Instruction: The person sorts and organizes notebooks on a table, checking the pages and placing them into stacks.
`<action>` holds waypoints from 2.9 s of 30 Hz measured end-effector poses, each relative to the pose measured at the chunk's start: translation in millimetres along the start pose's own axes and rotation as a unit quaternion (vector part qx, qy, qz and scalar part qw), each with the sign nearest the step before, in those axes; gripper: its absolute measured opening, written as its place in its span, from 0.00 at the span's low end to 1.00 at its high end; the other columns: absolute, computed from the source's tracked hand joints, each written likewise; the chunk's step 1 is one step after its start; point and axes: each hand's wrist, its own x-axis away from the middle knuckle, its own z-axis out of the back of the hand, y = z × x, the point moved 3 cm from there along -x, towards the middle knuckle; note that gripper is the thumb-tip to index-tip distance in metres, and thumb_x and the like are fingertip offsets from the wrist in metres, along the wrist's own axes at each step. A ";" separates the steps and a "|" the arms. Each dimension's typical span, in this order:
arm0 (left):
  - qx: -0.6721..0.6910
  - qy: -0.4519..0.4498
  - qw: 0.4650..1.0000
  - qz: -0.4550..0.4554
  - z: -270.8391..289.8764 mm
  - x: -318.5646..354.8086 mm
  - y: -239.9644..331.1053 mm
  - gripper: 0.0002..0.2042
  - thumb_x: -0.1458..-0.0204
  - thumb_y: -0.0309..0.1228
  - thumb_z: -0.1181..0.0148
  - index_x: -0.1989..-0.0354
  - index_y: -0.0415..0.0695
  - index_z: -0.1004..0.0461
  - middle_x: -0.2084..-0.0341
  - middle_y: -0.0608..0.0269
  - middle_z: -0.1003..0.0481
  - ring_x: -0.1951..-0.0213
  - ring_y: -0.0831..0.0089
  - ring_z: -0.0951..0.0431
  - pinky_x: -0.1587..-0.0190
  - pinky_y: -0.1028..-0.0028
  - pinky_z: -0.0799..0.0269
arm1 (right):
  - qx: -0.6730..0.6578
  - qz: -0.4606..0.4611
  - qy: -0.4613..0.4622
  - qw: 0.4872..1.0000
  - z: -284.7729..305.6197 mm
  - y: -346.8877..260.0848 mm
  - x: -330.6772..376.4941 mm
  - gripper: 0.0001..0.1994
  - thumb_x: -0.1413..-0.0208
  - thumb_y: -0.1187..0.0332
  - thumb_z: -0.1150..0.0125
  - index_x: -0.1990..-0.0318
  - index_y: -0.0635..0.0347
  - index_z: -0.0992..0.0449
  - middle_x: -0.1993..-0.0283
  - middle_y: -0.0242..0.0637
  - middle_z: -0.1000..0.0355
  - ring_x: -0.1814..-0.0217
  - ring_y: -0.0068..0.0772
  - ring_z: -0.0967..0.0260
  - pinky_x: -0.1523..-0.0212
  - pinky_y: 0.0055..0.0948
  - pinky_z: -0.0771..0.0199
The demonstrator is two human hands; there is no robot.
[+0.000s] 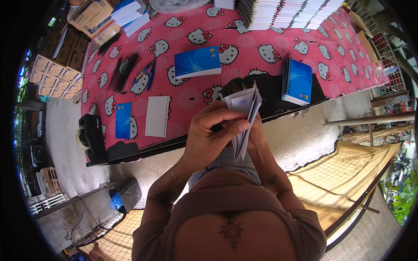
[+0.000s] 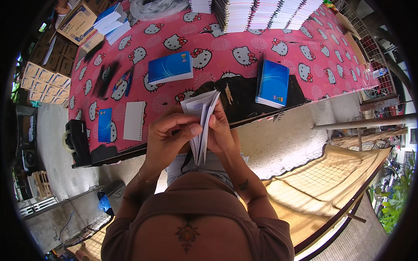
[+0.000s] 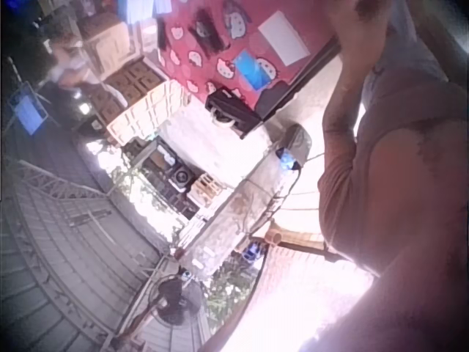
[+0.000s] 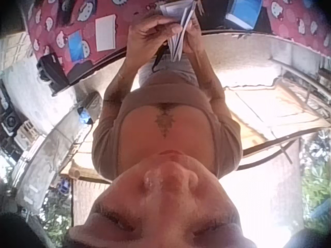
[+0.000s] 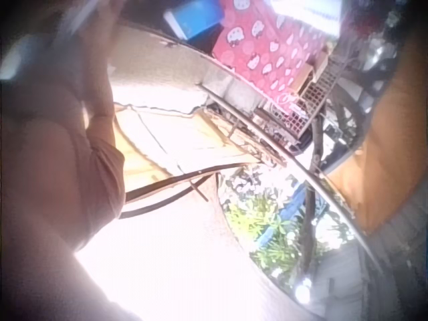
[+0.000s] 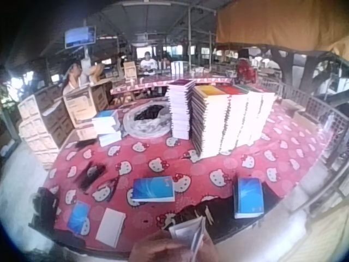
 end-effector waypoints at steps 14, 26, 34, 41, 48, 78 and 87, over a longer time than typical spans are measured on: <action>-0.013 0.035 0.999 0.017 -0.2 3.0 -3.3 0.08 0.44 0.22 0.39 0.56 0.40 0.19 0.66 0.63 0.25 0.65 0.78 0.27 0.61 0.77 0.31 | -0.002 -0.001 0.008 1.000 0.2 -1.0 2.1 0.28 0.44 0.62 0.32 0.38 0.51 0.37 0.41 0.40 0.30 0.41 0.35 0.29 0.40 0.37 0.25; -0.065 0.002 0.998 0.007 0.5 2.5 1.1 0.11 0.47 0.24 0.35 0.56 0.35 0.21 0.60 0.60 0.26 0.58 0.76 0.24 0.57 0.78 0.28 | 0.001 0.013 0.000 1.000 -4.8 -4.6 -0.2 0.29 0.44 0.64 0.32 0.38 0.52 0.38 0.42 0.39 0.30 0.41 0.36 0.29 0.41 0.38 0.25; -0.040 -0.008 0.999 0.030 1.3 1.1 2.9 0.11 0.49 0.26 0.32 0.57 0.37 0.20 0.63 0.61 0.25 0.59 0.75 0.24 0.56 0.76 0.30 | 0.001 0.009 -0.017 1.000 0.8 -3.7 -0.7 0.29 0.44 0.63 0.32 0.37 0.52 0.38 0.41 0.40 0.31 0.41 0.36 0.29 0.40 0.38 0.26; -0.028 -0.004 0.999 0.041 1.7 1.8 -0.4 0.12 0.48 0.27 0.31 0.57 0.37 0.20 0.64 0.61 0.24 0.59 0.75 0.24 0.56 0.76 0.31 | 0.006 0.011 -0.012 1.000 0.9 -2.8 0.6 0.29 0.43 0.63 0.33 0.37 0.52 0.38 0.41 0.40 0.30 0.41 0.36 0.29 0.40 0.38 0.25; -0.014 0.011 1.000 0.014 -0.1 0.3 -3.1 0.11 0.48 0.32 0.31 0.58 0.41 0.18 0.69 0.65 0.26 0.67 0.78 0.28 0.63 0.77 0.31 | 0.004 0.008 -0.004 1.000 -0.7 -3.2 1.9 0.29 0.43 0.63 0.33 0.36 0.52 0.38 0.41 0.41 0.30 0.40 0.36 0.29 0.40 0.38 0.25; 0.017 0.013 1.000 0.018 -2.3 0.0 -4.5 0.10 0.46 0.31 0.32 0.59 0.41 0.18 0.69 0.65 0.27 0.67 0.79 0.27 0.62 0.77 0.31 | -0.050 -0.034 0.036 0.998 0.6 4.8 3.9 0.28 0.45 0.61 0.31 0.39 0.53 0.35 0.45 0.36 0.28 0.44 0.31 0.27 0.43 0.33 0.23; 0.003 0.003 1.000 0.030 -3.0 -0.2 -0.5 0.10 0.45 0.31 0.34 0.59 0.39 0.19 0.66 0.63 0.26 0.64 0.77 0.26 0.60 0.76 0.31 | -0.040 -0.030 0.037 0.998 2.2 4.4 4.5 0.29 0.46 0.60 0.30 0.39 0.53 0.35 0.45 0.36 0.28 0.44 0.31 0.28 0.43 0.33 0.24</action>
